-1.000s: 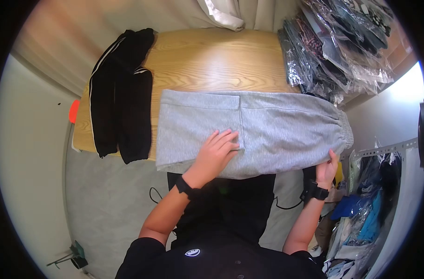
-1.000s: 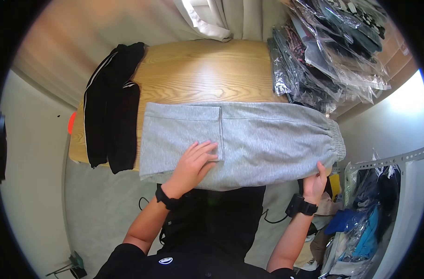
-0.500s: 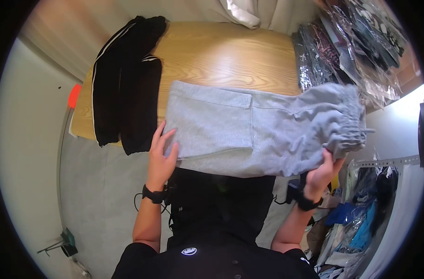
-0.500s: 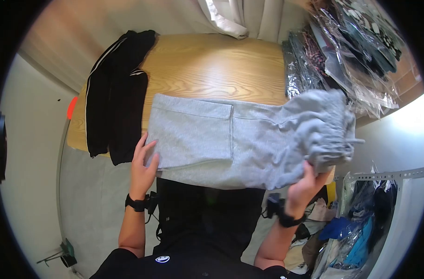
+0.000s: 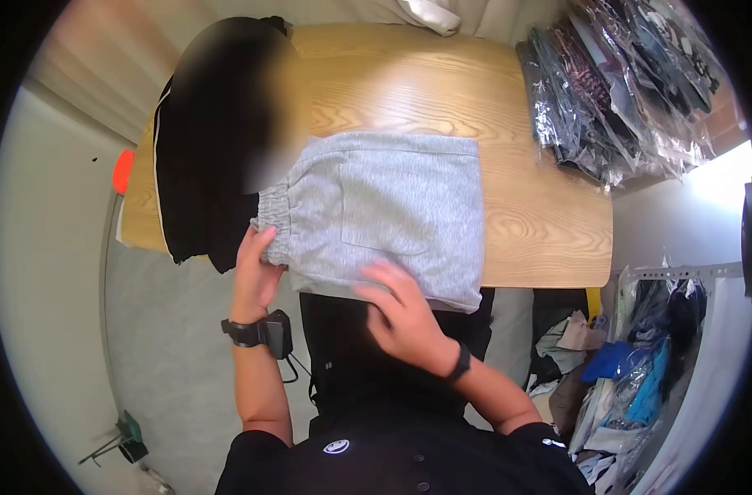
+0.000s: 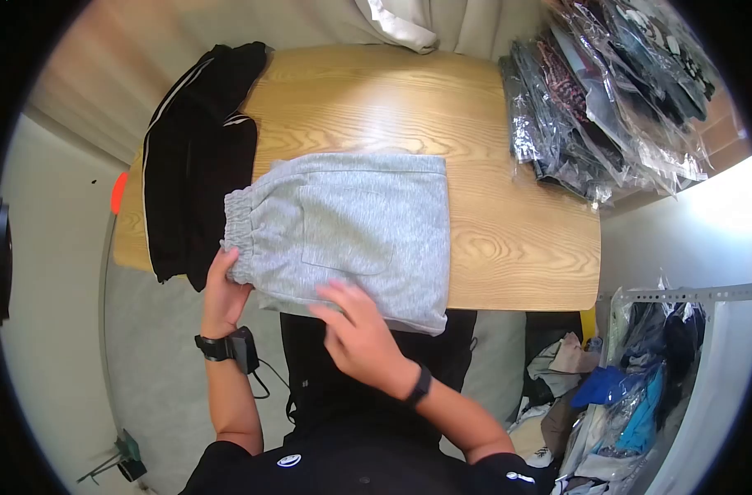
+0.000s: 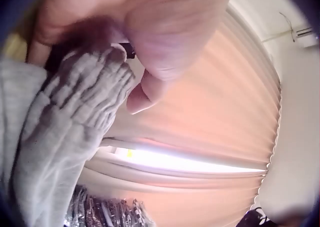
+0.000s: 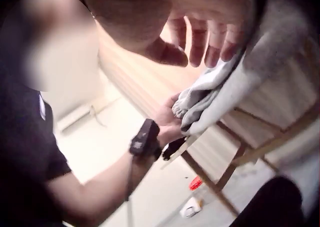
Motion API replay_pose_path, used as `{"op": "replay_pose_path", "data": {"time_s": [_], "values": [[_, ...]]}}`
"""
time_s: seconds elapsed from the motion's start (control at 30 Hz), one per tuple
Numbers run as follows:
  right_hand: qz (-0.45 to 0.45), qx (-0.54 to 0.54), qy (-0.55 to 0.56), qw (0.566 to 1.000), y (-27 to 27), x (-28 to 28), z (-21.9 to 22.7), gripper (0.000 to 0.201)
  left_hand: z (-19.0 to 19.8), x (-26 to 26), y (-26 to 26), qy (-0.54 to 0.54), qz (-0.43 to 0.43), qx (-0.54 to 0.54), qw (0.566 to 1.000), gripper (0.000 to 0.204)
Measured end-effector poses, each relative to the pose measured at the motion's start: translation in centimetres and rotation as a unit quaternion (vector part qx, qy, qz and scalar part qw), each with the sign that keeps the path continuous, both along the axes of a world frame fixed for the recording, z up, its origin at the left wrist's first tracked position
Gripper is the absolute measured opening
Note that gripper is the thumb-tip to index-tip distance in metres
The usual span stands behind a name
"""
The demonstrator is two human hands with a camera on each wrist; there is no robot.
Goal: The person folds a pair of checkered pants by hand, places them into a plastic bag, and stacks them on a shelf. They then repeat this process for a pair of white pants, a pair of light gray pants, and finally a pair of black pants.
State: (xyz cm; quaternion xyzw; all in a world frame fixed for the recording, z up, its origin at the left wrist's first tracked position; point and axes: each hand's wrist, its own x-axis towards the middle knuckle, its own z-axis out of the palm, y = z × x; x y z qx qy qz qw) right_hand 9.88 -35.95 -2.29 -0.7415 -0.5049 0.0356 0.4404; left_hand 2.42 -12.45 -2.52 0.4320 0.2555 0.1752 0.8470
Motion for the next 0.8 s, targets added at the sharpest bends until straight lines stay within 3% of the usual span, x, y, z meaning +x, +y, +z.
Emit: {"op": "replay_pose_path", "data": {"time_s": [0.03,0.07,0.1,0.13,0.17,0.2,0.3,0.33,0.43,0.53,0.57,0.63,0.67,0.73,0.77,0.8], "values": [[0.015,0.040,0.040,0.998,-3.2,-0.9,-1.7,0.048,0.3,-0.1,1.3,0.016,-0.027,-0.012,0.999,0.048],[0.004,0.021,0.247,0.969,-5.8,-2.1,-3.9,0.046,0.5,0.0,2.0,0.032,-0.054,-0.025,0.998,0.048],[-0.009,0.001,0.446,0.895,-7.7,-3.1,-5.4,0.044,0.8,0.4,2.1,0.043,-0.066,-0.013,0.997,0.049],[-0.095,0.023,0.584,0.806,-8.5,-3.3,-5.5,0.042,1.1,0.9,2.2,0.054,-0.078,0.000,0.996,0.050],[-0.179,0.046,0.700,0.690,-9.2,-3.3,-5.5,0.040,1.4,1.3,2.1,0.063,-0.090,0.014,0.994,0.051],[-0.166,0.118,0.779,0.593,-9.9,-2.8,-5.1,0.048,2.0,1.8,1.6,0.075,-0.085,0.003,0.994,0.050],[-0.200,0.203,0.675,0.680,-10.0,-2.3,-4.5,0.056,0.5,2.5,1.0,0.076,-0.101,0.016,0.992,0.048],[-0.189,0.187,0.655,0.707,-10.0,-1.8,-4.5,0.051,0.4,2.7,0.2,0.068,-0.085,0.017,0.994,0.046],[-0.168,0.251,0.707,0.640,-8.9,0.1,-1.3,0.042,-0.6,3.1,-0.6,0.058,-0.052,0.021,0.997,0.041],[-0.148,0.314,0.667,0.659,-6.5,4.3,1.3,0.032,-2.5,2.5,0.3,0.083,0.056,-0.019,0.995,0.030],[-0.139,0.336,0.649,0.668,-6.6,6.0,1.0,0.030,-2.1,2.8,-0.3,0.000,0.038,-0.012,0.999,0.032],[-0.163,0.353,0.645,0.658,-7.0,8.6,2.0,0.029,-2.7,3.4,-1.2,0.010,0.076,-0.033,0.996,0.036],[-0.185,0.350,0.604,0.691,-8.3,8.8,2.3,0.028,-2.0,3.3,-2.6,0.027,0.097,-0.026,0.995,0.037],[-0.225,0.331,0.523,0.752,-11.2,9.7,2.9,0.026,-1.1,2.9,-5.3,-0.016,0.029,0.047,0.998,0.051],[-0.300,0.319,0.401,0.805,-13.8,10.3,2.4,0.025,-0.2,2.4,-6.9,-0.046,-0.013,0.068,0.997,0.056],[-0.370,0.291,0.278,0.837,-17.1,11.0,1.5,0.024,-2.2,1.0,-5.1,-0.048,-0.160,0.106,0.980,0.060]]}}
